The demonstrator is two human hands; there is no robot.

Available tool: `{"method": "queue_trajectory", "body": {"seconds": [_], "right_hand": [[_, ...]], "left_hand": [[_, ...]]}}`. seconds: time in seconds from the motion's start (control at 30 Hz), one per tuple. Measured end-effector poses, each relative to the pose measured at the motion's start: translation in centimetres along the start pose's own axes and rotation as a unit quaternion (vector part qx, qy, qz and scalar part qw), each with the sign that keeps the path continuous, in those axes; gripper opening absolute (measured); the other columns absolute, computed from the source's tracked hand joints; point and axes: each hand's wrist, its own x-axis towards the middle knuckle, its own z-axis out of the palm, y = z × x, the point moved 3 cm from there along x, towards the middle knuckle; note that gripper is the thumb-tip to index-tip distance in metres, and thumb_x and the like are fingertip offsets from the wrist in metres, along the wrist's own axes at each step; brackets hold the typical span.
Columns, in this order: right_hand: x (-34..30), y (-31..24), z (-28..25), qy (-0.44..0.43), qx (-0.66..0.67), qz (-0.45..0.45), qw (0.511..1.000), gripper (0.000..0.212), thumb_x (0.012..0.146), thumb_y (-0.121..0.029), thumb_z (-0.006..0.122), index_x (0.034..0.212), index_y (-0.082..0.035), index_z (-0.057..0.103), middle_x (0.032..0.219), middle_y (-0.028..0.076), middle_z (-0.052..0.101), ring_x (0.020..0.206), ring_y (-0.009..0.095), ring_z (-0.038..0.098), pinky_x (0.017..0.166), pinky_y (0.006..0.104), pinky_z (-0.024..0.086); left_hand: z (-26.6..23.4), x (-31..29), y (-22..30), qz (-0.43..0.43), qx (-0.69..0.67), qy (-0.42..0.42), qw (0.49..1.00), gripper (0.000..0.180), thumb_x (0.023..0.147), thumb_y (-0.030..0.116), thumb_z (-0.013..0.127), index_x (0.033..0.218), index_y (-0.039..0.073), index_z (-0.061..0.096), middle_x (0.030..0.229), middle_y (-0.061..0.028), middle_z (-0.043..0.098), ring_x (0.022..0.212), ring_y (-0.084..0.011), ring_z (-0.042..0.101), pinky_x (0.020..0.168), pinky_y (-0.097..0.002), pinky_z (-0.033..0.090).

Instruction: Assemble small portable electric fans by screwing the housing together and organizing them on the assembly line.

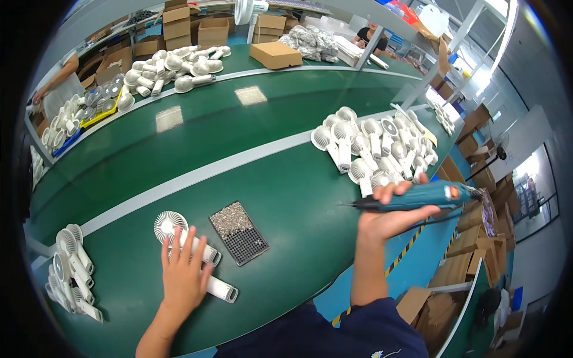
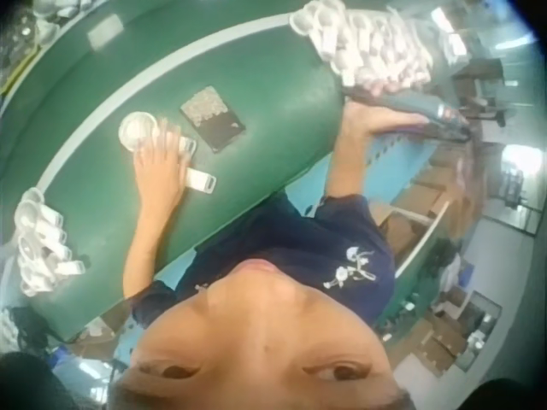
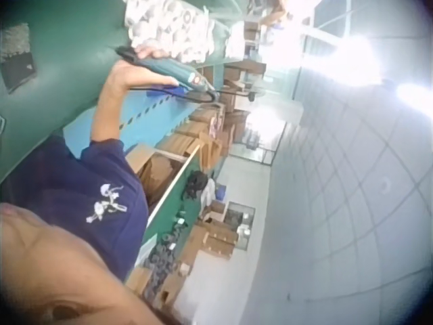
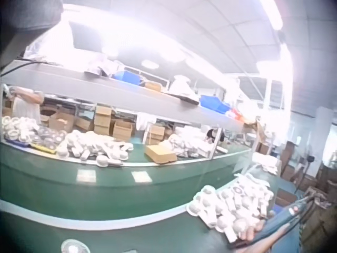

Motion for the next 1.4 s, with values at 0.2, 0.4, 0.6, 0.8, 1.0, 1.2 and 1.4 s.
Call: {"method": "queue_trajectory", "body": {"seconds": [0.2, 0.4, 0.6, 0.8, 1.0, 1.2, 1.4], "right_hand": [[-7.0, 5.6, 2.7, -0.049, 0.063, 0.244, 0.966, 0.075, 0.096, -0.079, 0.029, 0.126, -0.014, 0.05, 0.071, -0.001, 0.046, 0.046, 0.01, 0.037, 0.044, 0.0263, 0.031], [-9.6, 6.9, 5.4, -0.28, 0.183, 0.261, 0.906, 0.102, 0.075, -0.097, 0.031, 0.127, -0.012, 0.05, 0.065, 0.004, 0.051, 0.044, 0.016, 0.048, 0.041, 0.0313, 0.042], [-13.6, 8.8, 5.5, -0.374, 0.22, 0.3, 0.849, 0.107, 0.073, -0.098, 0.037, 0.124, -0.005, 0.049, 0.066, 0.011, 0.058, 0.046, 0.021, 0.054, 0.041, 0.0341, 0.046], [-14.0, 8.0, 4.1, -0.386, 0.192, 0.288, 0.855, 0.101, 0.077, -0.094, 0.04, 0.121, -0.004, 0.05, 0.065, 0.012, 0.056, 0.046, 0.022, 0.052, 0.042, 0.0353, 0.046], [-13.8, 8.5, 3.4, -0.379, 0.171, 0.299, 0.859, 0.1, 0.076, -0.095, 0.037, 0.121, -0.006, 0.047, 0.065, 0.011, 0.055, 0.045, 0.021, 0.051, 0.042, 0.0356, 0.046], [-14.0, 8.9, 3.2, -0.361, 0.172, 0.317, 0.86, 0.101, 0.076, -0.095, 0.038, 0.123, -0.006, 0.046, 0.064, 0.011, 0.053, 0.046, 0.022, 0.05, 0.042, 0.0362, 0.045], [-13.9, 9.4, 3.1, -0.366, 0.17, 0.327, 0.854, 0.102, 0.074, -0.096, 0.038, 0.12, -0.005, 0.048, 0.065, 0.011, 0.053, 0.046, 0.022, 0.051, 0.043, 0.0362, 0.046]], "left_hand": [[2.2, -1.3, -0.5, -0.036, 0.027, -0.069, 0.997, 0.066, 0.09, 0.039, 0.067, 0.144, 0.006, 0.051, 0.156, -0.017, 0.042, 0.149, -0.034, 0.033, 0.121, -0.0564, 0.021], [1.6, 0.3, -1.5, -0.034, 0.046, -0.027, 0.998, 0.057, 0.091, 0.015, 0.065, 0.146, 0.009, 0.05, 0.156, -0.0096, 0.045, 0.148, -0.0284, 0.036, 0.121, -0.0508, 0.025], [2.4, -0.1, -2.0, -0.069, 0.041, -0.018, 0.997, 0.053, 0.088, 0.007, 0.064, 0.139, 0.001, 0.054, 0.151, -0.0129, 0.049, 0.144, -0.0284, 0.043, 0.119, -0.0515, 0.028], [3.7, 0.3, 0.7, -0.078, 0.039, 0.07, 0.994, 0.038, 0.09, 0.009, 0.062, 0.127, 0.0, 0.064, 0.135, -0.0115, 0.065, 0.131, -0.0262, 0.058, 0.111, -0.0453, 0.041], [3.9, 0.9, 1.1, -0.076, 0.041, 0.065, 0.994, 0.033, 0.094, 0.005, 0.053, 0.123, -0.002, 0.066, 0.133, -0.012, 0.066, 0.129, -0.0245, 0.06, 0.108, -0.042, 0.043], [3.8, 0.9, 1.0, -0.081, 0.036, 0.068, 0.994, 0.033, 0.093, 0.004, 0.056, 0.123, -0.002, 0.066, 0.134, -0.0115, 0.066, 0.13, -0.0248, 0.059, 0.109, -0.0419, 0.043], [3.8, 0.9, 1.0, -0.079, 0.04, 0.063, 0.994, 0.033, 0.092, 0.004, 0.057, 0.123, -0.002, 0.066, 0.134, -0.0118, 0.066, 0.131, -0.025, 0.059, 0.109, -0.0422, 0.042]]}}
